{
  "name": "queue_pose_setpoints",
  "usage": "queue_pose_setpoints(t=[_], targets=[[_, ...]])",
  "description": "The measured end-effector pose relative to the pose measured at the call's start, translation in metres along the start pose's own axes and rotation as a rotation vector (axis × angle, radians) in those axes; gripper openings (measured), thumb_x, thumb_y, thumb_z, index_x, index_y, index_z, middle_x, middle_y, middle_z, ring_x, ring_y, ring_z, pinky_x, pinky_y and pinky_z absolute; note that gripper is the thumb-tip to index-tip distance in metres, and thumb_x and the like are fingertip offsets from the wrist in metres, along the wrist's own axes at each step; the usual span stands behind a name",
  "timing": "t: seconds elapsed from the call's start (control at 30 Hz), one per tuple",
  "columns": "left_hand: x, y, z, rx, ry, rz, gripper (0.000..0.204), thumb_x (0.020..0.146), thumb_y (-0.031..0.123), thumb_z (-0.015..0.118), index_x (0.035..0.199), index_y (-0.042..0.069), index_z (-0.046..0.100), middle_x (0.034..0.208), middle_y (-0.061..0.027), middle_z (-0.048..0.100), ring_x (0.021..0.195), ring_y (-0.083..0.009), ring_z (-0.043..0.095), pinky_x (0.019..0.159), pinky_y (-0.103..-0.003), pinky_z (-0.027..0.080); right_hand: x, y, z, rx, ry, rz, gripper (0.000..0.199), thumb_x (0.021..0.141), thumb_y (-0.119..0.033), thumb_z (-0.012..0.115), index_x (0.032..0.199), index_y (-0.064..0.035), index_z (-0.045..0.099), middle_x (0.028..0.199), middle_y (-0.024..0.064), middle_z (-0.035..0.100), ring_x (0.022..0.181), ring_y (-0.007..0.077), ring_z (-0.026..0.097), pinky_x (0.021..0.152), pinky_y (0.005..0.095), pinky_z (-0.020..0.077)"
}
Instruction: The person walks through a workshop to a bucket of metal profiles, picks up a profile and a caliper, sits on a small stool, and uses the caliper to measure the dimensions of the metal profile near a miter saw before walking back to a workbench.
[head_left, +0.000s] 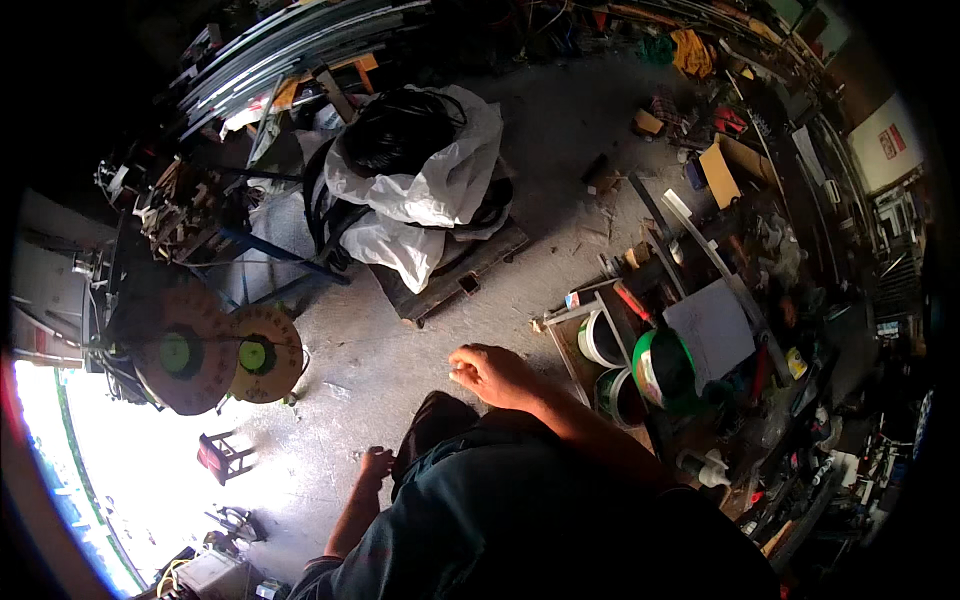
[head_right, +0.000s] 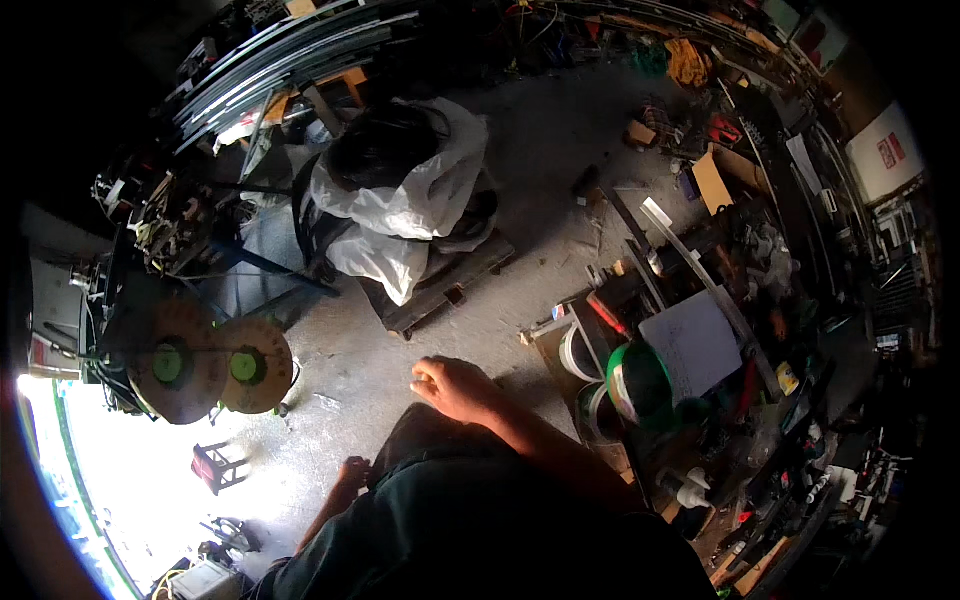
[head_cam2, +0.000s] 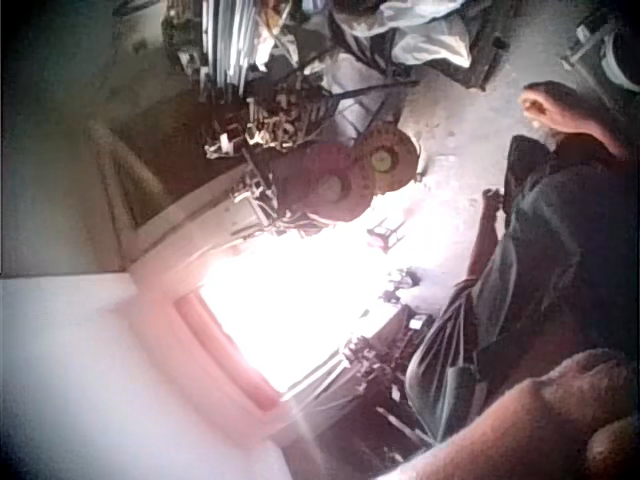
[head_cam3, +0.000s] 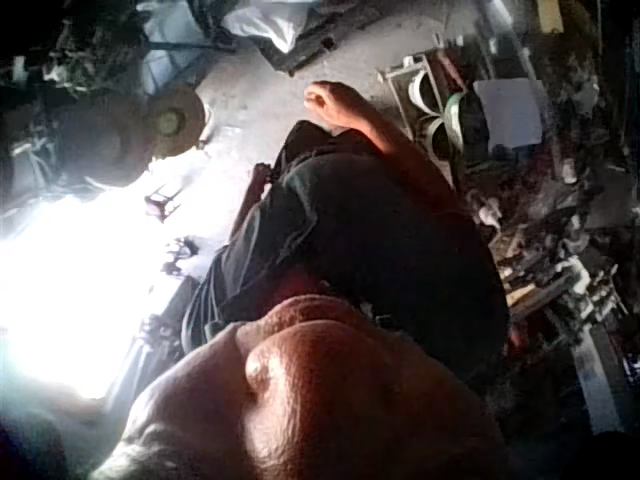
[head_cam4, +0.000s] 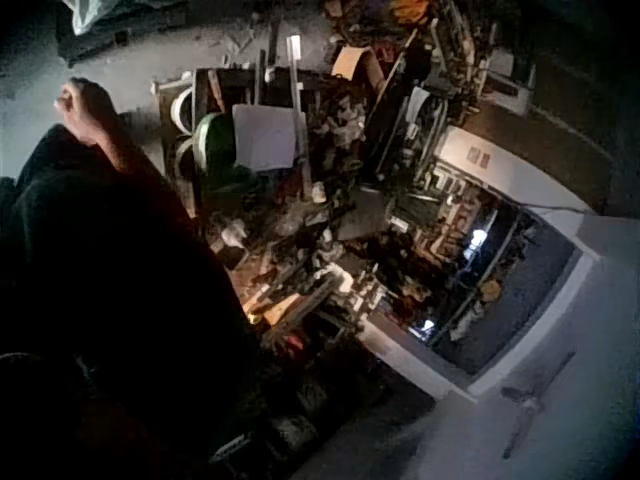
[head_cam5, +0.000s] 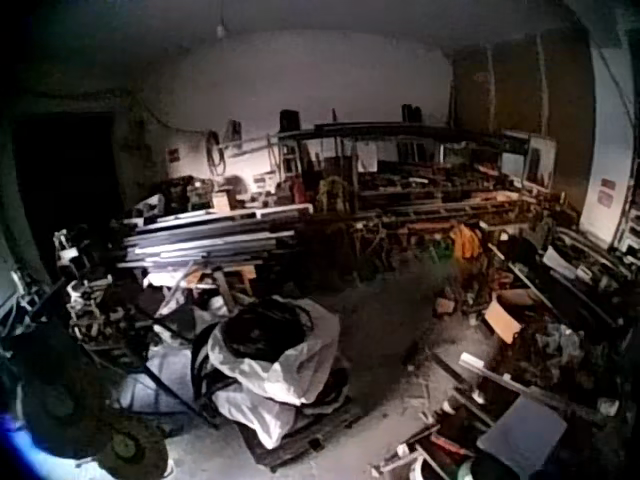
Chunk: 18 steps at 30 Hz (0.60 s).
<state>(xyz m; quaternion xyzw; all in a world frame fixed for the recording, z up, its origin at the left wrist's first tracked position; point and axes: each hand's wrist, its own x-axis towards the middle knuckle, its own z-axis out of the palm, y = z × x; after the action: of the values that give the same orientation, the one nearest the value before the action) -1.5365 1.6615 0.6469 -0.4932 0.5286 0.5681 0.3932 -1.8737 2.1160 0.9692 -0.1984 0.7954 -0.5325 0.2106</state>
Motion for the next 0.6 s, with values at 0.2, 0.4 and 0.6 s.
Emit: queue_pose_setpoints(t=[0.2, 0.4, 0.6], targets=[[-0.051, 0.209, 0.042, 0.037, 0.124, 0.126, 0.040, 0.094, 0.023, 0.066, 0.127, 0.008, 0.048, 0.100, -0.0154, 0.070, 0.082, -0.0278, 0.071, 0.069, -0.039, 0.053, 0.076, 0.046, -0.067, 0.045, 0.063, 0.073, 0.027, 0.094, -0.026, 0.067, 0.107, -0.0024, 0.064, 0.090, 0.0168, 0.071, 0.083, 0.0338, 0.069, 0.073, 0.0411, 0.0538], [0.032, 0.393, 0.095, 0.238, 0.013, 0.199, 0.039, 0.093, 0.023, 0.067, 0.124, 0.007, 0.051, 0.098, -0.0160, 0.070, 0.078, -0.0270, 0.071, 0.061, -0.036, 0.054, 0.129, 0.075, -0.138, -0.045, 0.192, 0.273, 0.028, 0.095, -0.026, 0.065, 0.108, -0.0024, 0.064, 0.091, 0.0173, 0.070, 0.084, 0.0344, 0.069, 0.074, 0.0422, 0.0534], [0.116, 0.581, 0.166, 0.276, -0.340, 0.498, 0.033, 0.094, 0.018, 0.062, 0.120, 0.004, 0.049, 0.092, -0.0121, 0.067, 0.074, -0.0202, 0.067, 0.057, -0.032, 0.053, 0.191, 0.079, -0.199, -0.247, 0.356, 0.329, 0.032, 0.093, -0.027, 0.066, 0.111, -0.0015, 0.064, 0.095, 0.0174, 0.070, 0.089, 0.0324, 0.069, 0.077, 0.0416, 0.0524]])
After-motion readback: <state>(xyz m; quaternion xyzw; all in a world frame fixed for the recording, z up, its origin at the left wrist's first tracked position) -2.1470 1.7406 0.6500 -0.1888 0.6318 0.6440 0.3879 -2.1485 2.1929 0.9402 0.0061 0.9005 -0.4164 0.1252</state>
